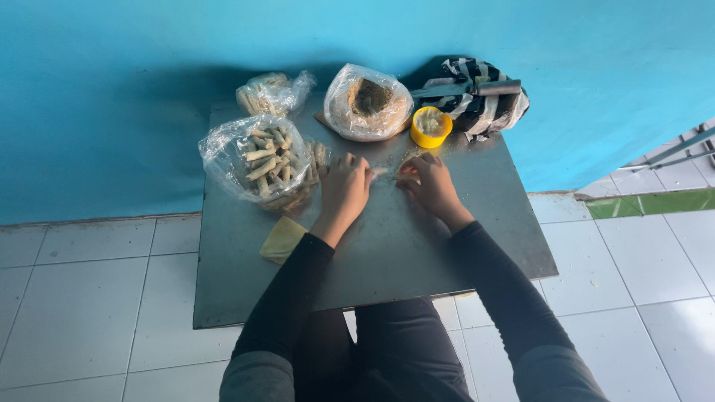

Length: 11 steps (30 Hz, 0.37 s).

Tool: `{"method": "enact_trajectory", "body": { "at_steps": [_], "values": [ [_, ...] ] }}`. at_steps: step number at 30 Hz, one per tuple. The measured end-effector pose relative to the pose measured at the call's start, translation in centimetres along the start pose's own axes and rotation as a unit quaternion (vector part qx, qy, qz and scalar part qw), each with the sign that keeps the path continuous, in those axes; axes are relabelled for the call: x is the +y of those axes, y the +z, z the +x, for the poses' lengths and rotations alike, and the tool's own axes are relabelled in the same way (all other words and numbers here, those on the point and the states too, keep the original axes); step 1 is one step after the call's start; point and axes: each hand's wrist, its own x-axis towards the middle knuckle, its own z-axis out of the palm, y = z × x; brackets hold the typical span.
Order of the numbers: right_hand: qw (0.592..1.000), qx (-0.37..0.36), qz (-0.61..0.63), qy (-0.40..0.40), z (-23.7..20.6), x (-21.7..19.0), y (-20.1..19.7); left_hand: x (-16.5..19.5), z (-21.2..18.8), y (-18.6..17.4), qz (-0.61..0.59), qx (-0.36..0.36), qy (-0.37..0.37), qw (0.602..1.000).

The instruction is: The person sits at a small metal table folding stuffed pastries. They take triangular pastry wrappers from a stack, spoon filling from a covered bowl onto a wrapper, fold the wrapper over the filling, and set the folded pastry aside, repeating the cycle; finished rolled pastries are visible in a plastic bag on the table.

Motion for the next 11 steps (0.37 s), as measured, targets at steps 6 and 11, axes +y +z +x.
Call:
{"method": "enact_trajectory", "body": {
  "at_steps": [6, 11],
  "values": [
    [0.991, 0.075, -0.033, 0.109, 1.1, 1.1, 1.6, -2.0, -1.4, -6.8, 0.129, 0.188, -0.098, 0.969],
    [0.975, 0.158, 0.087, 0.128, 2.4, 2.1, -1.6, -6.1, -0.7, -11.3, 0.259, 0.08, -0.165, 0.948]
  ]
}}
